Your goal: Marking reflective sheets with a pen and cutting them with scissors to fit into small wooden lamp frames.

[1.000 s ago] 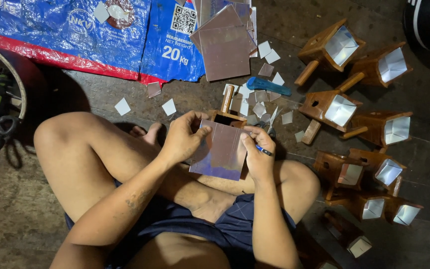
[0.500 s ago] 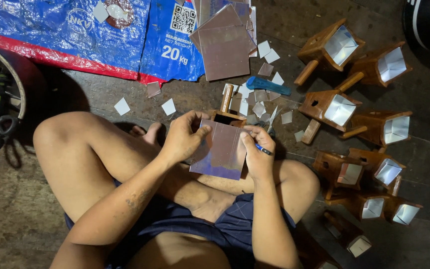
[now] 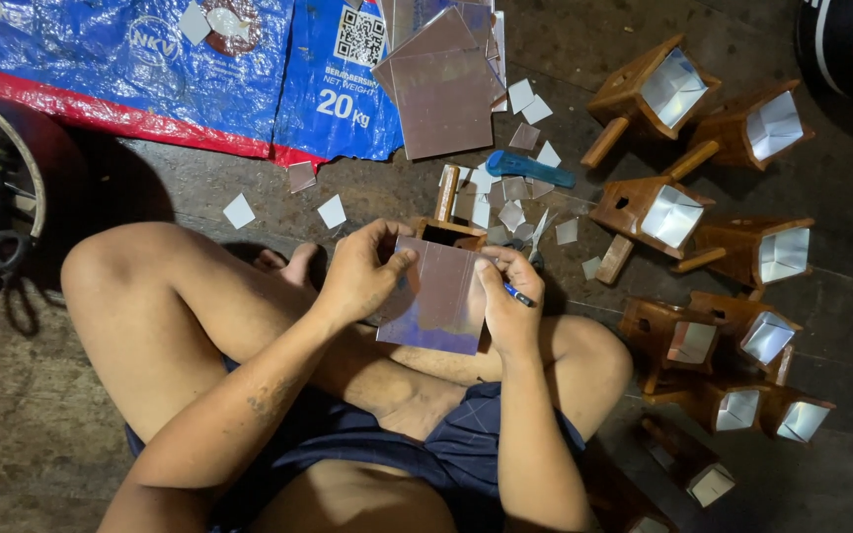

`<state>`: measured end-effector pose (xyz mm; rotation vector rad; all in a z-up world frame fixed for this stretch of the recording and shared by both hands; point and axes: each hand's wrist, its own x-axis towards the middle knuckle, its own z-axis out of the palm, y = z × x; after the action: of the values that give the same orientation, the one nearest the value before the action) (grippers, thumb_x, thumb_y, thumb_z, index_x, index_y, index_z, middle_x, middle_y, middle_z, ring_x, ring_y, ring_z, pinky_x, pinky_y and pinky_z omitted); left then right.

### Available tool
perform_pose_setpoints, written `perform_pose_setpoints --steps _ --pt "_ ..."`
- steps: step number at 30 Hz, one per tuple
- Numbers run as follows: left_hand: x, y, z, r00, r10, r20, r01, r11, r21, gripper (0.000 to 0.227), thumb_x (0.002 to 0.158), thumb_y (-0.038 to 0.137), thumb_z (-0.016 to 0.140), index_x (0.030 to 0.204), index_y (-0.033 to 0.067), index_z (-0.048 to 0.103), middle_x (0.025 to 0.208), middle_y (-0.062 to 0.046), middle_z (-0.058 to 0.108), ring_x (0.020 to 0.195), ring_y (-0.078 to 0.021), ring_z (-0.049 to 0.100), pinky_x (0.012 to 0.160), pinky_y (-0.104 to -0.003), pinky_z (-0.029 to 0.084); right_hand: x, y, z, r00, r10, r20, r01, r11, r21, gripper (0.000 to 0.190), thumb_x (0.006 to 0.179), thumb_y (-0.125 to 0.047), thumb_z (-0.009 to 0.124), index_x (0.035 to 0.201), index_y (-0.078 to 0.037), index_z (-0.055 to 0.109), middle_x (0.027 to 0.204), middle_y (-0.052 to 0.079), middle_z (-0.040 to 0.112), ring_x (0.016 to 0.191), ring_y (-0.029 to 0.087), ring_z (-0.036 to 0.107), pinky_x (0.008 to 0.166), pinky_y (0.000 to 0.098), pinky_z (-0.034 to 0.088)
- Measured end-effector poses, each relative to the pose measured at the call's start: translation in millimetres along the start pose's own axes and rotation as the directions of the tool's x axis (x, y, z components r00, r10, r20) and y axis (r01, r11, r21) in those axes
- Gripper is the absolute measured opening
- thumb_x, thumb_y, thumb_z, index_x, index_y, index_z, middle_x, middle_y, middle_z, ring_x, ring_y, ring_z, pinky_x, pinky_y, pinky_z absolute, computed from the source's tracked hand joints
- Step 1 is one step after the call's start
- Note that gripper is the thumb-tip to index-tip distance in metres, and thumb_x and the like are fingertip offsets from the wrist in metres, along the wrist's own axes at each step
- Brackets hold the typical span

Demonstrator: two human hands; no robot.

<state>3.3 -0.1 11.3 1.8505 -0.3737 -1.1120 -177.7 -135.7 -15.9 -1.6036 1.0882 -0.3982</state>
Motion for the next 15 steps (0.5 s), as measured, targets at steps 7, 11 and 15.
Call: perform_pose_setpoints --steps 7,11,15 --pt "0 0 1 1.0 0.007 -0.004 -0.007 1.0 -0.013 0.025 0.091 0.01 0.071 0.113 -0.0011 0.072 0.081 -0.022 0.072 0.077 -0.0378 0.074 0.065 -0.045 0.057 0 4 -1 1.0 -0.023 -0.012 0.022 0.999 -0.023 0.019 0.091 -0.002 0.073 0.11 -0.005 0.076 0.073 -0.001 0.056 0.076 0.008 0.053 0.075 0.0276 0.051" --pt "-1 0 1 1.0 0.001 -0.004 -0.001 1.0 -0.009 0.026 0.09 0.01 0.072 0.113 -0.0006 0.071 0.081 -0.023 0.072 0.078 -0.0394 0.074 0.065 -0.047 0.057 -2 -18 4 1.0 -0.024 -0.018 0.024 1.0 -0.016 0.018 0.092 -0.003 0.073 0.109 -0.004 0.076 0.074 0.0 0.055 0.076 0.008 0.053 0.075 0.0277 0.051" --pt "-2 3 0 1.0 0.011 -0.004 -0.011 1.0 -0.009 0.025 0.091 0.009 0.071 0.113 -0.0015 0.071 0.08 -0.023 0.071 0.078 -0.0389 0.074 0.066 -0.046 0.057 1 -5 2 1.0 -0.004 -0.012 0.003 0.998 -0.063 0.017 0.093 -0.005 0.072 0.109 -0.007 0.076 0.076 -0.001 0.056 0.079 0.009 0.053 0.078 0.03 0.051"
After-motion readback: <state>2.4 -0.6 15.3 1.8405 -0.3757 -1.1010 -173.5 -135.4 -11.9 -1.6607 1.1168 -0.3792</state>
